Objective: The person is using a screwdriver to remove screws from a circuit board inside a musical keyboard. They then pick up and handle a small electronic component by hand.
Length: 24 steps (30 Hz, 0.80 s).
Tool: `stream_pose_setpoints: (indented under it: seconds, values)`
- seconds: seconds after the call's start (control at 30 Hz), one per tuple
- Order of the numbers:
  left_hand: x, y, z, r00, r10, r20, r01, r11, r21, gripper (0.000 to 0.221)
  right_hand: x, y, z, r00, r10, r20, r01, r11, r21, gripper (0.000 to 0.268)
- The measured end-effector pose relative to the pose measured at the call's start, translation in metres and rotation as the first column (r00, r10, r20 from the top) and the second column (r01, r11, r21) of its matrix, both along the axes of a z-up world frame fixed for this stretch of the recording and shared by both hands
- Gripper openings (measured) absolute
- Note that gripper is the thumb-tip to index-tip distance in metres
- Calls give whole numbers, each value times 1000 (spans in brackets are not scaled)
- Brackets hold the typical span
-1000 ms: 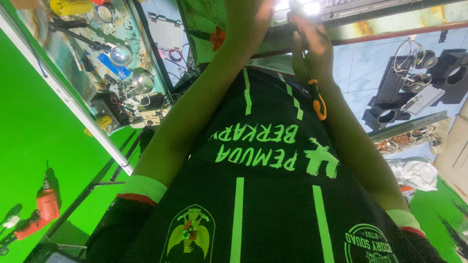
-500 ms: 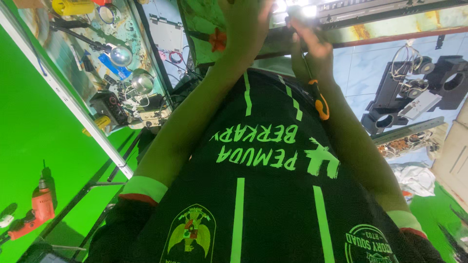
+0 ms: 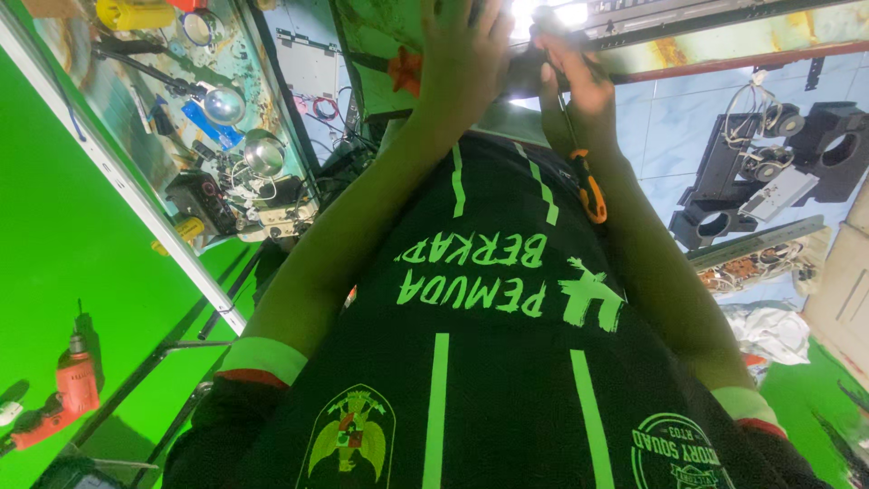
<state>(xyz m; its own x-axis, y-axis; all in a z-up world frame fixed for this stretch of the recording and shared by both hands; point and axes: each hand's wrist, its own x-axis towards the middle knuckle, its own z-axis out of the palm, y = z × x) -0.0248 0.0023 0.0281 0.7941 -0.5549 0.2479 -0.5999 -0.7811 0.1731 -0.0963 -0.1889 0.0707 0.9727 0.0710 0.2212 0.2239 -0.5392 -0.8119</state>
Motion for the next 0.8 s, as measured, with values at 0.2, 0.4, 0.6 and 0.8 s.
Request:
stream_pose_setpoints:
  seconds: [0.2, 0.4, 0.6, 0.8]
  values:
    - [-9, 2, -11, 997, -21, -73, 21, 1000, 2, 39, -12, -5, 4, 999, -19, 43, 22, 997, -71, 30]
    - [-11, 1, -28, 999, -30, -36, 30, 1000, 8, 43, -16, -5, 1, 997, -66, -45, 65, 998, -27, 28]
    - [-11, 10, -20, 980, -76, -182, 75, 997, -14, 35, -22, -3, -3, 985, -127, -120, 119, 990, -73, 26]
    - [-4, 15, -9, 989, -130, -66, 126, 991, -51, 37, -15, 1, -1, 981, -135, -140, 128, 990, -56, 27]
